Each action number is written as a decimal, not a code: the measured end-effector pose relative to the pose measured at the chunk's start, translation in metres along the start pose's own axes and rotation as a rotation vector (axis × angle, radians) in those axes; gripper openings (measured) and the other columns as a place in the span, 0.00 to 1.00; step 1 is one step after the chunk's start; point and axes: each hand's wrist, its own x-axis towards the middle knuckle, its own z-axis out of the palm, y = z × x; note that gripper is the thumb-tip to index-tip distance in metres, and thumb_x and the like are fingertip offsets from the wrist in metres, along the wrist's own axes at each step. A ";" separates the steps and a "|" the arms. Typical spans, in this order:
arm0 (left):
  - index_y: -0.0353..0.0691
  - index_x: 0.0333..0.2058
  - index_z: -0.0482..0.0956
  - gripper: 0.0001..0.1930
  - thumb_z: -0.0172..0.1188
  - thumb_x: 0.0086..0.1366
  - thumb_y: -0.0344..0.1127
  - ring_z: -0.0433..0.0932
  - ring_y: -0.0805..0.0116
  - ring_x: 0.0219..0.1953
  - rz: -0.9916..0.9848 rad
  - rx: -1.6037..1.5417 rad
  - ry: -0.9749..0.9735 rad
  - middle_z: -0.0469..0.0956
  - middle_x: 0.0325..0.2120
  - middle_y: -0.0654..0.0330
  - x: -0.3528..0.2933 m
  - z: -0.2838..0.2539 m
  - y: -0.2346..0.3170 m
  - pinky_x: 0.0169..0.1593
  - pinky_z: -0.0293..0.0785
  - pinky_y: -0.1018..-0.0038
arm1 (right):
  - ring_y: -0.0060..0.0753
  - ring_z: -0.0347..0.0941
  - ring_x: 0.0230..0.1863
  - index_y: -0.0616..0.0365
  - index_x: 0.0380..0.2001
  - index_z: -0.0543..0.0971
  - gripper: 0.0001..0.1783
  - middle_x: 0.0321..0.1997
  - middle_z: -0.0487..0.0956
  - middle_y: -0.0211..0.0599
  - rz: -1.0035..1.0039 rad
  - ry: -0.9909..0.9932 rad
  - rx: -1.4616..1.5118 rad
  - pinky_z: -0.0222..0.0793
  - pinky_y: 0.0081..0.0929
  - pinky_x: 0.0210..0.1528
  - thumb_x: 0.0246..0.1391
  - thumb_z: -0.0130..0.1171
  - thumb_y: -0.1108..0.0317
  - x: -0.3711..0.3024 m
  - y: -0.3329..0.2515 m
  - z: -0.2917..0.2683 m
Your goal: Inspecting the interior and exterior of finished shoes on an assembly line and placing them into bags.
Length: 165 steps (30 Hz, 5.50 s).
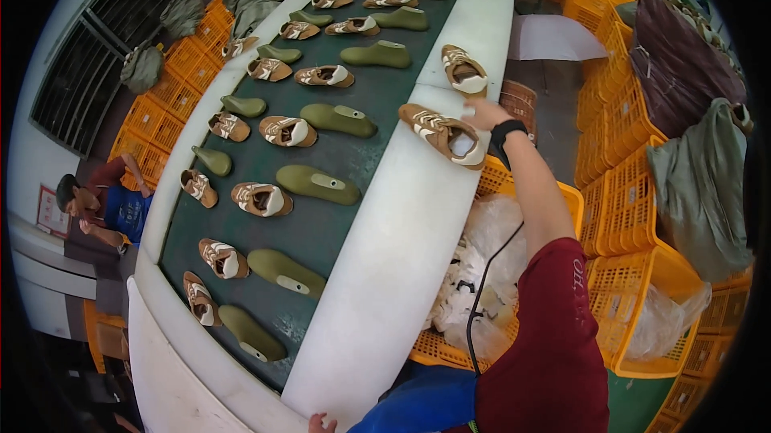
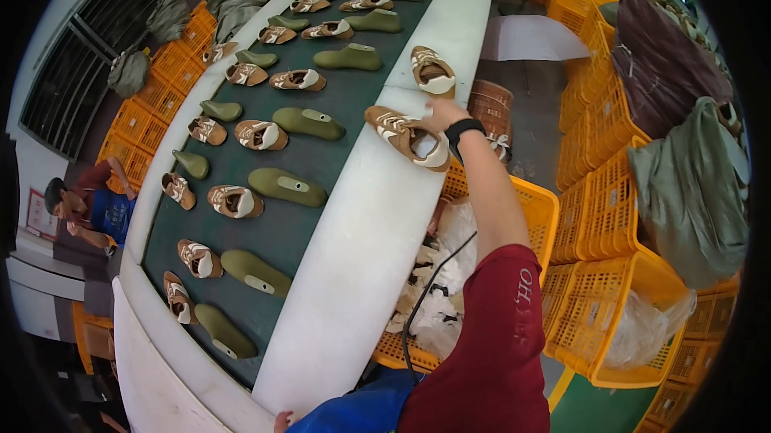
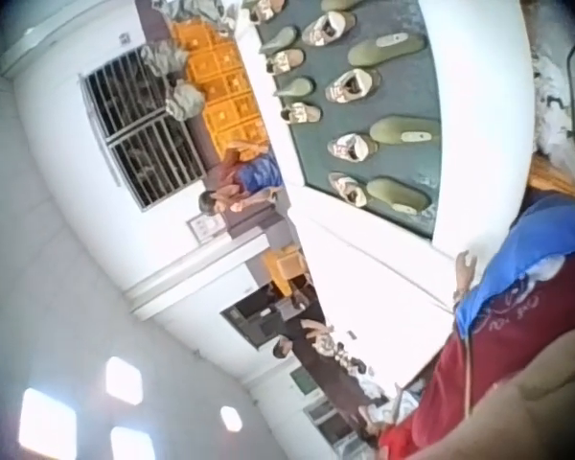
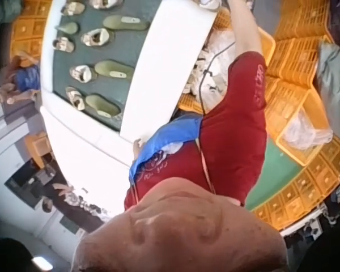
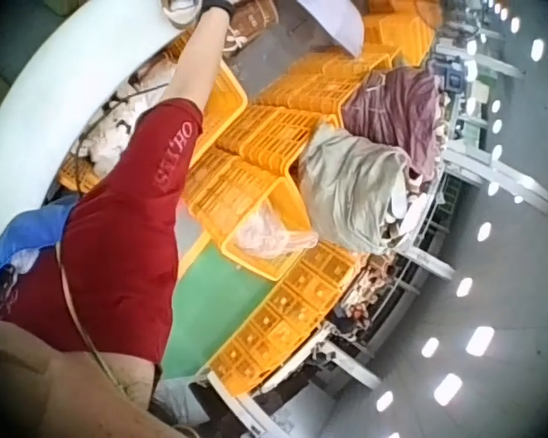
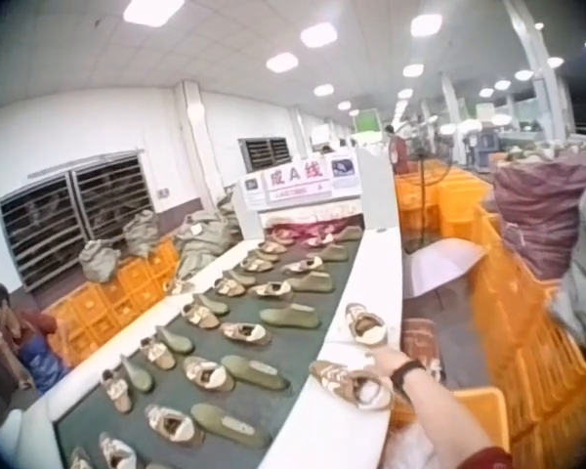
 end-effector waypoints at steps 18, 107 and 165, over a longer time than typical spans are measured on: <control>0.38 0.47 0.69 0.23 0.58 0.54 0.42 0.72 0.57 0.43 -0.567 -0.491 -0.171 0.73 0.41 0.49 -0.010 0.015 -0.017 0.45 0.69 0.68 | 0.45 0.70 0.46 0.53 0.42 0.74 0.17 0.48 0.71 0.46 0.207 0.088 -0.264 0.67 0.37 0.48 0.47 0.53 0.62 0.033 0.031 0.019; 0.32 0.36 0.75 0.11 0.58 0.52 0.25 0.79 0.67 0.32 -1.120 -0.471 1.595 0.78 0.27 0.54 -0.456 -0.040 -0.036 0.36 0.73 0.78 | 0.44 0.69 0.40 0.55 0.34 0.71 0.16 0.48 0.66 0.42 -1.998 -1.395 0.540 0.67 0.31 0.40 0.37 0.59 0.72 -0.870 -0.645 0.235; 0.30 0.26 0.72 0.15 0.46 0.64 0.37 0.66 0.77 0.33 -0.591 -0.898 1.829 0.68 0.33 0.62 -0.441 -0.084 -0.026 0.40 0.61 0.82 | 0.33 0.72 0.36 0.61 0.37 0.72 0.16 0.35 0.74 0.39 -1.843 -1.878 0.641 0.68 0.24 0.37 0.42 0.61 0.71 -0.830 -0.687 0.192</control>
